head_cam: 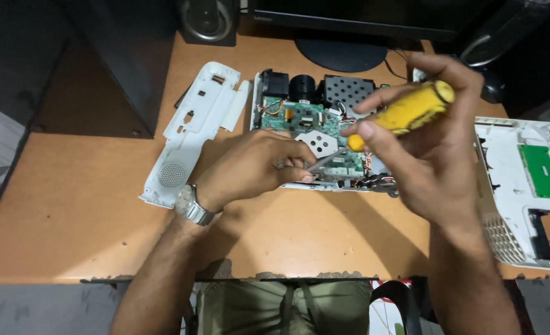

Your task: Removing the main circuit board from an electronic device using a screwdriver.

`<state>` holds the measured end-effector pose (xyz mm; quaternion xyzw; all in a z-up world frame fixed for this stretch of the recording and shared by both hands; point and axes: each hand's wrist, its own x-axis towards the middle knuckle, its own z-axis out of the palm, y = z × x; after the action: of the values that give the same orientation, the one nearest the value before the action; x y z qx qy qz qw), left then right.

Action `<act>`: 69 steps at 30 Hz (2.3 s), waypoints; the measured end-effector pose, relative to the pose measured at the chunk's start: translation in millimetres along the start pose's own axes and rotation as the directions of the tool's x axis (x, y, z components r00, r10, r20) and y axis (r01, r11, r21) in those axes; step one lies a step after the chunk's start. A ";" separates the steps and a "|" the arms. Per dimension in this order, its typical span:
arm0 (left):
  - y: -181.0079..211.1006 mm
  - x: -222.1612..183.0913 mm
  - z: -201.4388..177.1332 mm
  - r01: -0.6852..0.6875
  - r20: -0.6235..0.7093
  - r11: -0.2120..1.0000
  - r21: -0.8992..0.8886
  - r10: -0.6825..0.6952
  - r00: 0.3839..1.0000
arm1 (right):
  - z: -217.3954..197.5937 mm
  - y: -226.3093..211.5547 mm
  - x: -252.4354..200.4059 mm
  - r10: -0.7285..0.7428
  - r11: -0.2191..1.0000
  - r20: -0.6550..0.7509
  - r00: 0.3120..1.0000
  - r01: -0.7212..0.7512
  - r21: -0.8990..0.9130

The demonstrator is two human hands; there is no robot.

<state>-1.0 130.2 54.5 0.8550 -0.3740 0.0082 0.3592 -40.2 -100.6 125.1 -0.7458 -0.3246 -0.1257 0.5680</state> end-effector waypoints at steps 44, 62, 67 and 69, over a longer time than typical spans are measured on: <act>-26.0 -35.7 -13.0 -0.055 -0.116 0.996 -0.064 0.047 0.992 | 48.7 -6.4 51.5 -0.072 0.786 0.371 0.926 0.281 -0.551; -33.1 -29.5 -3.9 -0.085 -0.197 0.985 -0.153 0.054 0.979 | 51.5 -59.4 97.9 0.549 0.465 0.466 0.693 0.210 -0.860; -31.7 -28.0 -1.8 -0.060 -0.192 0.988 -0.143 0.032 0.981 | 53.1 -62.6 91.5 0.640 0.310 0.383 0.666 0.233 -0.922; -29.0 -30.6 -1.6 -0.006 -0.240 0.971 -0.237 -0.052 0.969 | 44.2 -61.7 88.0 0.565 0.653 0.580 0.587 0.111 -0.749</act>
<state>-3.8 164.0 29.4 0.8030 -0.3151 0.0649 0.5017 -20.2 -20.7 207.0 -0.9195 -0.3499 0.1747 0.0400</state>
